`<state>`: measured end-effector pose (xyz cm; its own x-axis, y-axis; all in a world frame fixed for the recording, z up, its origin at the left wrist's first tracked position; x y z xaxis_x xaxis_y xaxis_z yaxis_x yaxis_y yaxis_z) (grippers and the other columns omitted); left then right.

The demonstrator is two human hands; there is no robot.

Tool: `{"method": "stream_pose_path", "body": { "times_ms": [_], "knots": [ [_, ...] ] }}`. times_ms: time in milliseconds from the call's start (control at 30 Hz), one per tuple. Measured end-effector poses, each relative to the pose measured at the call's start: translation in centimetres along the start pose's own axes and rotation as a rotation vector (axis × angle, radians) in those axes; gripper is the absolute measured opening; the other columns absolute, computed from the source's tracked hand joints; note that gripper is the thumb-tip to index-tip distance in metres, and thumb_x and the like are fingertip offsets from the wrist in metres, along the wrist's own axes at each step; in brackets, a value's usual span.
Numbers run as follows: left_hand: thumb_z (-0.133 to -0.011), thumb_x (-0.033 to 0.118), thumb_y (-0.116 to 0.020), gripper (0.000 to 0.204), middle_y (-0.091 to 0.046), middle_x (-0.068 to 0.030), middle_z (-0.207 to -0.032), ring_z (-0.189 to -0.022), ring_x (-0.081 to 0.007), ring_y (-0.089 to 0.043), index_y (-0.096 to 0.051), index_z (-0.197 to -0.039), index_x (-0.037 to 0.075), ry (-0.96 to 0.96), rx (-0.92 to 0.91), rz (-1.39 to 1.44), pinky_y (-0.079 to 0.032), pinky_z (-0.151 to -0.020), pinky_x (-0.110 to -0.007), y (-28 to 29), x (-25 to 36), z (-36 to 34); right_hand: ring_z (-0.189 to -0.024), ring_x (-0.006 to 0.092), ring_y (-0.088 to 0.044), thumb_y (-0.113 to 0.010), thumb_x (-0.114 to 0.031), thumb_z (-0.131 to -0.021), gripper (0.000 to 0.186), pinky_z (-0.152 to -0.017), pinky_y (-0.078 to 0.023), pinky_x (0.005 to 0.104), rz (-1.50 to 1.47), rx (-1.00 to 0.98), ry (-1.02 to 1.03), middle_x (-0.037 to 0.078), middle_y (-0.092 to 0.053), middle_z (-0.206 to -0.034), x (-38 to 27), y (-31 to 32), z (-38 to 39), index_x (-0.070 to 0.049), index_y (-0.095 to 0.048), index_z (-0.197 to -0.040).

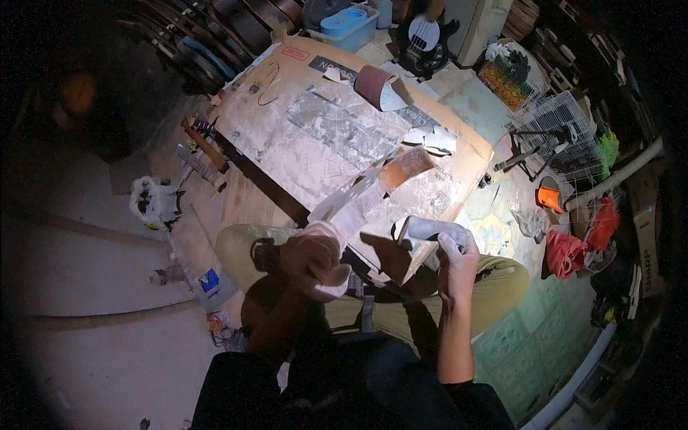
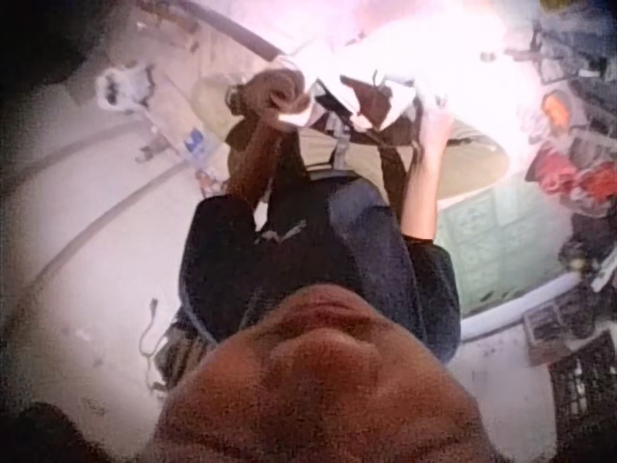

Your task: The person sands the surfaces and edges of a wooden electric guitar body using a sanding block.

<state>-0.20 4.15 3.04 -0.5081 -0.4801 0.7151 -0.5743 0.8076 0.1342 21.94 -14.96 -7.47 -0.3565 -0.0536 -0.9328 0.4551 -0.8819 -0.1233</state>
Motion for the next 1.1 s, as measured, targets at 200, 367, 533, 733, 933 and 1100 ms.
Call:
{"method": "stream_pose_path", "body": {
  "times_ms": [200,367,533,733,933,1100],
  "knots": [
    [-0.072,0.008,-0.078,0.022,-0.054,-0.0047,-0.062,-0.054,-0.0167,-0.053,-0.057,-0.067,0.008,-0.045,-0.412,0.249,-0.041,-0.05,-0.032,-2.9,-1.4,-0.2,-0.074,0.0164,-0.06,-0.063,-0.011,-0.09,0.013,-0.072,-0.052,0.0305,-0.327,-0.012,0.217,0.009,-0.064,-0.092,-3.3,-1.8,0.1,-0.002,-0.055,-0.097],
    [-0.078,0.026,-0.068,0.026,-0.054,-0.003,-0.062,-0.051,-0.0185,-0.052,-0.056,-0.064,0.008,-0.324,0.135,-0.15,-0.04,-0.049,-0.035,-0.4,-1.5,5.3,-0.058,0.0097,-0.047,-0.06,-0.017,-0.098,0.012,-0.052,-0.039,0.0239,0.026,-0.233,0.032,0.002,-0.054,-0.075,-2.1,-6.4,-0.3,-0.006,-0.054,-0.096],
    [-0.076,0.028,-0.067,0.025,-0.055,-0.0032,-0.062,-0.051,-0.0192,-0.053,-0.056,-0.065,0.008,-0.027,-0.158,-0.173,-0.041,-0.051,-0.035,-3.6,-2.4,4.5,-0.067,0.0062,-0.049,-0.065,-0.016,-0.097,0.012,-0.059,-0.042,0.0233,0.007,-0.145,-0.046,-0.001,-0.057,-0.08,-1.5,-8.1,-1.1,-0.005,-0.06,-0.098],
    [-0.075,0.027,-0.067,0.023,-0.055,-0.0034,-0.062,-0.051,-0.0197,-0.053,-0.057,-0.065,0.008,0.069,-0.075,-0.163,-0.043,-0.052,-0.036,-3.8,-0.5,3.2,-0.071,0.0075,-0.047,-0.069,-0.014,-0.093,0.022,-0.065,-0.042,0.0264,0.247,-0.098,0.148,0.0,-0.056,-0.076,-1.1,-10.4,-3.2,-0.003,-0.053,-0.082],
    [-0.074,0.026,-0.067,0.022,-0.056,-0.0036,-0.063,-0.052,-0.0202,-0.054,-0.057,-0.065,0.008,0.105,-0.056,-0.119,-0.044,-0.053,-0.036,-5.2,0.3,3.0,-0.062,0.0036,-0.043,-0.067,-0.017,-0.096,0.025,-0.053,-0.034,0.0228,0.289,-0.018,0.214,-0.003,-0.051,-0.071,-0.4,-8.8,-2.0,-0.008,-0.051,-0.08],
    [-0.073,0.025,-0.067,0.02,-0.057,-0.0038,-0.063,-0.053,-0.0205,-0.055,-0.057,-0.065,0.008,0.128,-0.07,-0.098,-0.045,-0.055,-0.036,-5.8,0.5,2.9,-0.061,0.0042,-0.041,-0.068,-0.019,-0.095,0.026,-0.053,-0.034,0.0243,0.298,0.037,0.23,-0.004,-0.048,-0.067,-0.9,-8.2,-0.8,-0.008,-0.05,-0.079]
  ]
}}
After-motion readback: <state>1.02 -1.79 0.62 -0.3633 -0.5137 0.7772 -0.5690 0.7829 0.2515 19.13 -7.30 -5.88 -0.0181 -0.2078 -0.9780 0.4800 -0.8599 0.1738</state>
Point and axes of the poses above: each hand's wrist, its own z-axis away from the middle knuckle, its own y-axis out of the back of the hand, x = y × z, the point moved 10 cm from there along -z, towards the middle knuckle
